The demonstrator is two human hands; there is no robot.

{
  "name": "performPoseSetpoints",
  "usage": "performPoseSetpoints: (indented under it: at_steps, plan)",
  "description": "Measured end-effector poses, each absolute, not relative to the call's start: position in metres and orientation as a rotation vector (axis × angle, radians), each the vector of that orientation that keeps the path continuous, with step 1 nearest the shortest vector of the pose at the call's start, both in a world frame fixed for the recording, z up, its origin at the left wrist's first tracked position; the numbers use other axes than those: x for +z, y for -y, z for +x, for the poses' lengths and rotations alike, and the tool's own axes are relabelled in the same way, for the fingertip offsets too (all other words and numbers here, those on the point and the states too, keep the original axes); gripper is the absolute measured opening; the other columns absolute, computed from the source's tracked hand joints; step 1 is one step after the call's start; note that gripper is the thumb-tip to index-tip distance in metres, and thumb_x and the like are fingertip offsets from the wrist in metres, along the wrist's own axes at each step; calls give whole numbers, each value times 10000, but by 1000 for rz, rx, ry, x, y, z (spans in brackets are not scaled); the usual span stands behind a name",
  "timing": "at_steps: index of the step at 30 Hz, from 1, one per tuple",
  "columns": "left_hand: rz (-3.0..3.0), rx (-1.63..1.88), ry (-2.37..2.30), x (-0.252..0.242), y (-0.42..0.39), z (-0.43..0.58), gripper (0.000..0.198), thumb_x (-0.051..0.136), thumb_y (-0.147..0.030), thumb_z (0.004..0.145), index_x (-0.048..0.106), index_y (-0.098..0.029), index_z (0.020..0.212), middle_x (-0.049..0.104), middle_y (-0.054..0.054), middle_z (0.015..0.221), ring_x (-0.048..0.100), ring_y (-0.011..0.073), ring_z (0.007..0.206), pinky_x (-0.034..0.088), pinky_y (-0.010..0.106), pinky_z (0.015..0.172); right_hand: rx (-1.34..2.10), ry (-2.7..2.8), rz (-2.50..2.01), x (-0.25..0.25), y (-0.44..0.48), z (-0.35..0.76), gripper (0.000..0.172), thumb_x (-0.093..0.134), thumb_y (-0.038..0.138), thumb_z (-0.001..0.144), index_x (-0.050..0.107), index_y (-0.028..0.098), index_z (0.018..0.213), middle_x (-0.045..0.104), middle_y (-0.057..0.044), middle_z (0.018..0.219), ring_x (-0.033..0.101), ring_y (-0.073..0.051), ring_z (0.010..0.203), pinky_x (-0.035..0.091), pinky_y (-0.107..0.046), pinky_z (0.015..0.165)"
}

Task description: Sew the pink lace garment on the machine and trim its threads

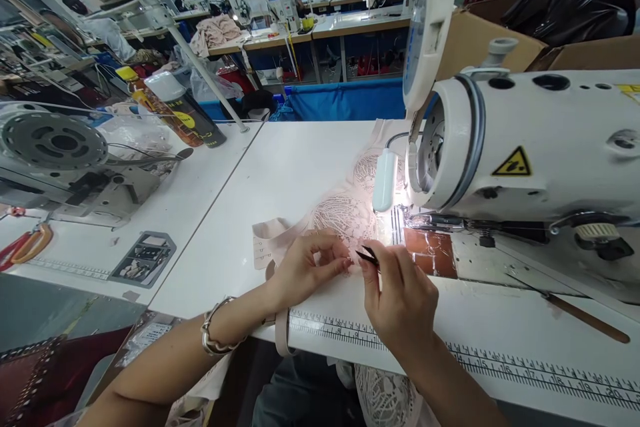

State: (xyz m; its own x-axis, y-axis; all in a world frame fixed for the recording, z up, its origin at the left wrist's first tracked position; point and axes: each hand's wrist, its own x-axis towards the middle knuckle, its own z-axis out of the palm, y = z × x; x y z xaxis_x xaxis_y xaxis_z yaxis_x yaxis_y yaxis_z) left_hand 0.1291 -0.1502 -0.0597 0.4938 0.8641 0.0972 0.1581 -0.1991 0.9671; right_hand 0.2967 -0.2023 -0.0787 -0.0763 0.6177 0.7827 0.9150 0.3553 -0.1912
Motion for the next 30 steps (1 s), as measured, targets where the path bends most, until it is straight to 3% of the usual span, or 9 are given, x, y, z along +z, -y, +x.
performPoseSetpoints:
  at_steps: [12, 30]
  plan:
    - [1670, 857, -931, -57, 147, 127, 146, 690, -234, 835, 708, -154, 714, 633, 9, 690, 532, 80, 579, 455, 206, 536, -619, 1889, -1347, -80, 201, 298, 160, 649, 218, 963, 730, 130, 1069, 667, -14, 727, 476, -121, 522, 367, -276, 536]
    - [1760, 889, -926, -59, 147, 127, 158, 668, -214, 848, 685, -173, 696, 615, -1, 657, 546, 104, 630, 476, 231, 593, -729, 1935, -1337, -78, 202, 297, 159, 685, 183, 941, 737, 109, 1072, 697, -26, 740, 616, -142, 652, 410, -276, 602]
